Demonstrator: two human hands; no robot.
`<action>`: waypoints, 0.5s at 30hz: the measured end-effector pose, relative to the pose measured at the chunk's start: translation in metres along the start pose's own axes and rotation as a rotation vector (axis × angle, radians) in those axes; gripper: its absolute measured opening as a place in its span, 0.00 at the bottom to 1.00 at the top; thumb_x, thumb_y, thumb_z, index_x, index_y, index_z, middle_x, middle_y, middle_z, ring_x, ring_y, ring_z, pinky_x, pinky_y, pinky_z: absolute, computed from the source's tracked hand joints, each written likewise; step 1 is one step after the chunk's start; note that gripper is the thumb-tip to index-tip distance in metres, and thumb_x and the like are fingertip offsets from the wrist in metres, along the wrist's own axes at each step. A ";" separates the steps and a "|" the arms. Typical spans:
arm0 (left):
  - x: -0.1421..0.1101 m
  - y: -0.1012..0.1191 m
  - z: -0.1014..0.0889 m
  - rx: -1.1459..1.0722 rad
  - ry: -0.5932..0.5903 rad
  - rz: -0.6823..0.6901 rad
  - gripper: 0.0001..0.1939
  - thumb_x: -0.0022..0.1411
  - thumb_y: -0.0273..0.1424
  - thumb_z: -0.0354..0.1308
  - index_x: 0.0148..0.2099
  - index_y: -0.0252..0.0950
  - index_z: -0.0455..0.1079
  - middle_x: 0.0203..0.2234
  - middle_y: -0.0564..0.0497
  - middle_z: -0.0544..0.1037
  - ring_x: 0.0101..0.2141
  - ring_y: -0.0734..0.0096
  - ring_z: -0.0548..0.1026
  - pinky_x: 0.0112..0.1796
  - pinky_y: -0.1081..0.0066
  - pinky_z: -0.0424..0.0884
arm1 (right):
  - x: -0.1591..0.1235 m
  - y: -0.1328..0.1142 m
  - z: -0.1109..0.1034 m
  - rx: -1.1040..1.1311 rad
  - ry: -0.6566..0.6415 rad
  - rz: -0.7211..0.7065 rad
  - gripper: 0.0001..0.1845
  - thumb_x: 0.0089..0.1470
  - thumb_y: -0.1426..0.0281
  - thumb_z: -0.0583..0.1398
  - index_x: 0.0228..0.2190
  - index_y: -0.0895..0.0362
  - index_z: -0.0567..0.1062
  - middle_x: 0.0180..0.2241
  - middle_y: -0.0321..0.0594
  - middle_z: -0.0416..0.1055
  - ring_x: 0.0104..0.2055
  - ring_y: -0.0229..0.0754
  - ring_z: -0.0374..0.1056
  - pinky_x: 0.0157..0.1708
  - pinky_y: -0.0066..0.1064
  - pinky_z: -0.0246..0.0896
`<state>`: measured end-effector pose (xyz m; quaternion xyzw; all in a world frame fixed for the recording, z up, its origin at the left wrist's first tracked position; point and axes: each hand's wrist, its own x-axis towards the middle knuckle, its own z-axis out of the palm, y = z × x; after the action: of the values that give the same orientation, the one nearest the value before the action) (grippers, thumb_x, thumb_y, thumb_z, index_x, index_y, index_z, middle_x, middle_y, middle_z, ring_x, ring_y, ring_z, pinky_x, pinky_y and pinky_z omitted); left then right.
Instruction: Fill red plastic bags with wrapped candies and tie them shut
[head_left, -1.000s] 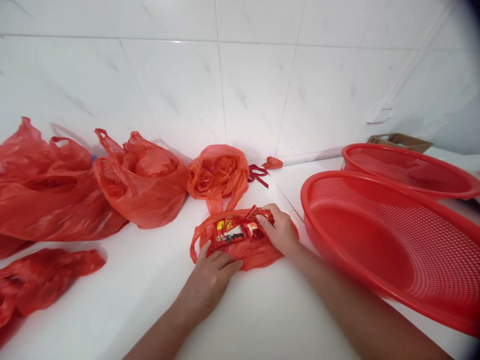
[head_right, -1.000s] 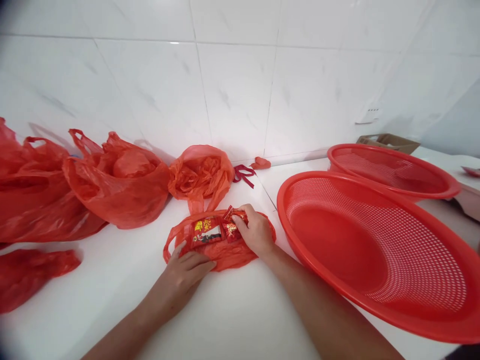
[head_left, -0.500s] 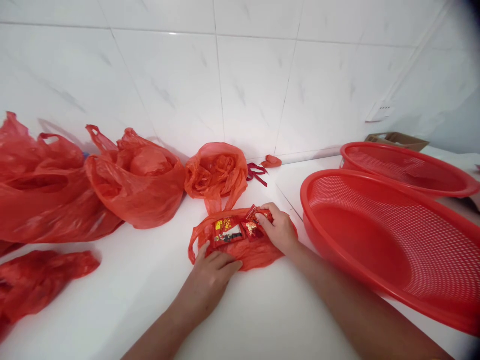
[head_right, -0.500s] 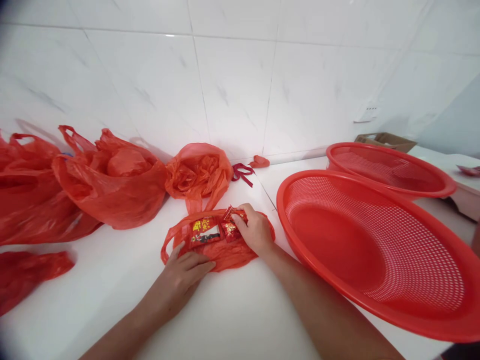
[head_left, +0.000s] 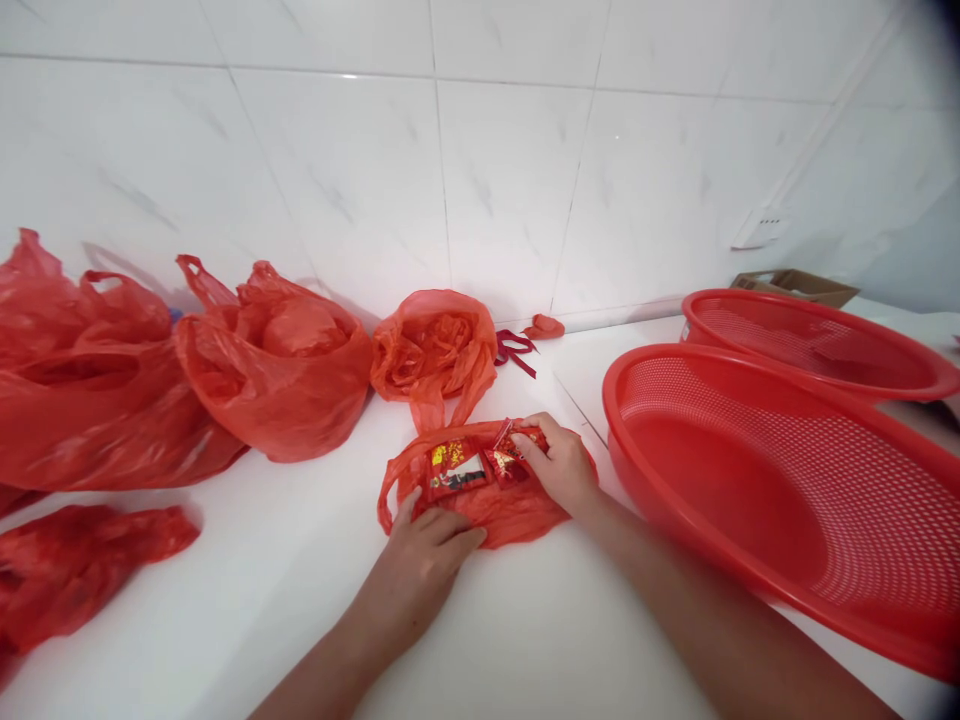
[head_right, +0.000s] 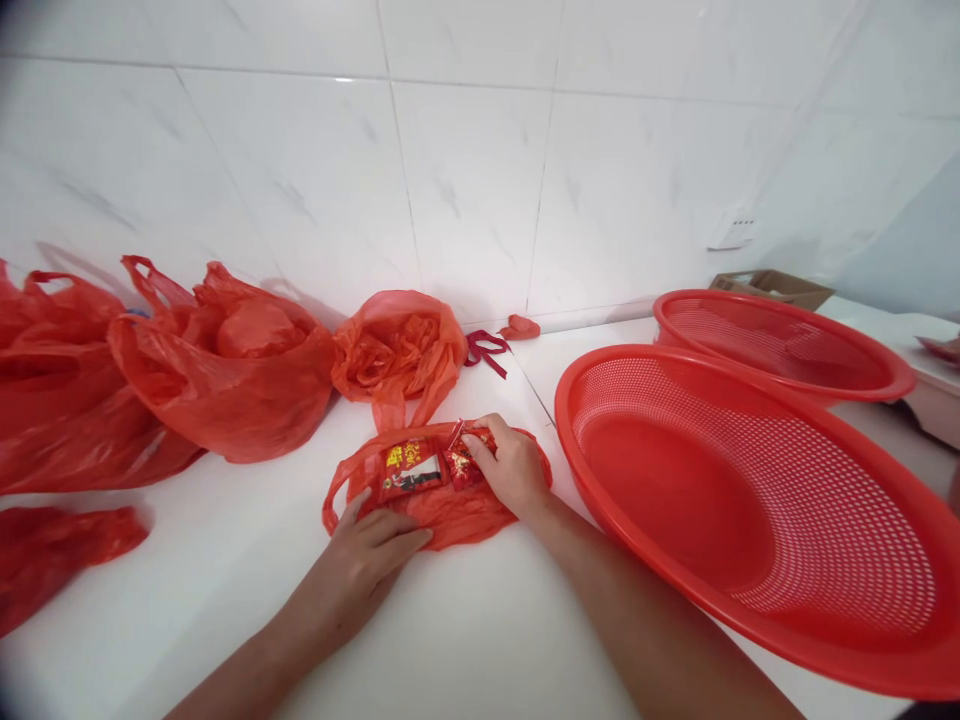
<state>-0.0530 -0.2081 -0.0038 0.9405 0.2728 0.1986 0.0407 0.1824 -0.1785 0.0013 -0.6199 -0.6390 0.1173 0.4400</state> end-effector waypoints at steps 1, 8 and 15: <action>0.000 0.000 0.000 -0.003 -0.001 -0.001 0.16 0.64 0.22 0.48 0.49 0.41 0.70 0.37 0.49 0.77 0.36 0.65 0.74 0.52 0.44 0.58 | 0.000 0.000 0.000 -0.002 0.000 0.000 0.12 0.57 0.59 0.55 0.37 0.51 0.72 0.32 0.34 0.75 0.32 0.40 0.70 0.34 0.29 0.61; 0.001 0.001 0.000 -0.023 0.022 -0.007 0.15 0.64 0.23 0.49 0.48 0.41 0.70 0.37 0.48 0.78 0.36 0.64 0.74 0.52 0.46 0.59 | 0.000 0.003 0.001 -0.010 0.011 0.018 0.11 0.57 0.59 0.55 0.37 0.51 0.71 0.31 0.34 0.74 0.31 0.39 0.69 0.32 0.28 0.60; 0.001 0.002 -0.002 -0.048 -0.003 -0.035 0.15 0.62 0.22 0.49 0.48 0.41 0.70 0.36 0.50 0.78 0.36 0.64 0.74 0.53 0.43 0.56 | 0.000 0.003 0.001 -0.003 -0.025 0.031 0.12 0.57 0.57 0.55 0.34 0.51 0.71 0.26 0.31 0.72 0.28 0.37 0.67 0.29 0.26 0.57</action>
<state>-0.0515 -0.2093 -0.0011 0.9346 0.2841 0.2031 0.0671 0.1839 -0.1778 -0.0017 -0.6287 -0.6350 0.1308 0.4293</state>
